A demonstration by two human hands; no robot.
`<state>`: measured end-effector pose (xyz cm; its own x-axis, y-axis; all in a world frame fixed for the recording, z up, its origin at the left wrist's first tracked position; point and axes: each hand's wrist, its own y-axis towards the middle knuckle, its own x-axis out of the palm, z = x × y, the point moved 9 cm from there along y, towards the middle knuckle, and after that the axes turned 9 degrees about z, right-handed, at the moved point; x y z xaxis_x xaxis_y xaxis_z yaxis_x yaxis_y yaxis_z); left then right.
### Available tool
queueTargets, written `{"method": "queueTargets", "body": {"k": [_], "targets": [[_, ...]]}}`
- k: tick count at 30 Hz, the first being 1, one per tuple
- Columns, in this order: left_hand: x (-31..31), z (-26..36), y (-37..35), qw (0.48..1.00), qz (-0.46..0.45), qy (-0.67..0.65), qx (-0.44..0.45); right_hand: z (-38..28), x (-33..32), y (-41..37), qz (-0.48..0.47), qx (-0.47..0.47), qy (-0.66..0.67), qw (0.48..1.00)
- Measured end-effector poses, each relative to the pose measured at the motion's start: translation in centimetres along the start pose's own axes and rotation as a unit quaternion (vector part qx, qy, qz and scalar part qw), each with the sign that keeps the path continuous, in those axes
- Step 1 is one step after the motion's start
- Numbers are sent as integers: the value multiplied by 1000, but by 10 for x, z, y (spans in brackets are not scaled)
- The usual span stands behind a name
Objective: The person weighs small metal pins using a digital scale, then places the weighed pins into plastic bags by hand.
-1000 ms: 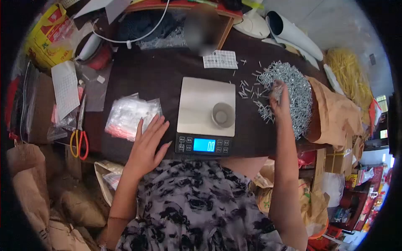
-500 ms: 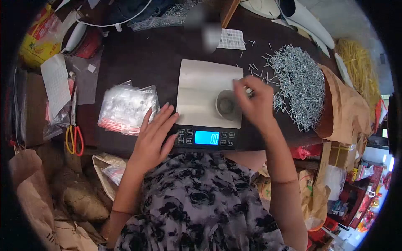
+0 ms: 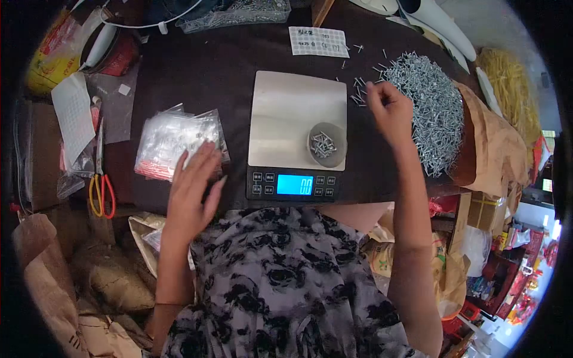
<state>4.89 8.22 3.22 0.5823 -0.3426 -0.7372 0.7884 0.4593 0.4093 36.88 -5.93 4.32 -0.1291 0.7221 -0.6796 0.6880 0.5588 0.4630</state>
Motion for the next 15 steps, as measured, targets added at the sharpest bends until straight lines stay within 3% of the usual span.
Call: {"method": "queueTargets", "body": {"k": [4, 7, 9, 13, 15], "targets": [[-12, -20, -6, 998, 20, 56, 15, 25, -4, -4, -61, -50, -143, 987], [-10, -26, -4, 995, -3, 96, -18, 14, -16, -13, -42, -129, -148, 980], [4, -36, -7, 988, -34, 151, -20, 5, -22, -19, -59, -73, -89, 992], [3, -34, -5, 991, 3, 135, 5, -18, -35, -32, -91, -35, -40, 994], [-6, -37, -6, 994, 54, 86, -39, -24, -43, -40, -94, -23, -31, 995]]}}
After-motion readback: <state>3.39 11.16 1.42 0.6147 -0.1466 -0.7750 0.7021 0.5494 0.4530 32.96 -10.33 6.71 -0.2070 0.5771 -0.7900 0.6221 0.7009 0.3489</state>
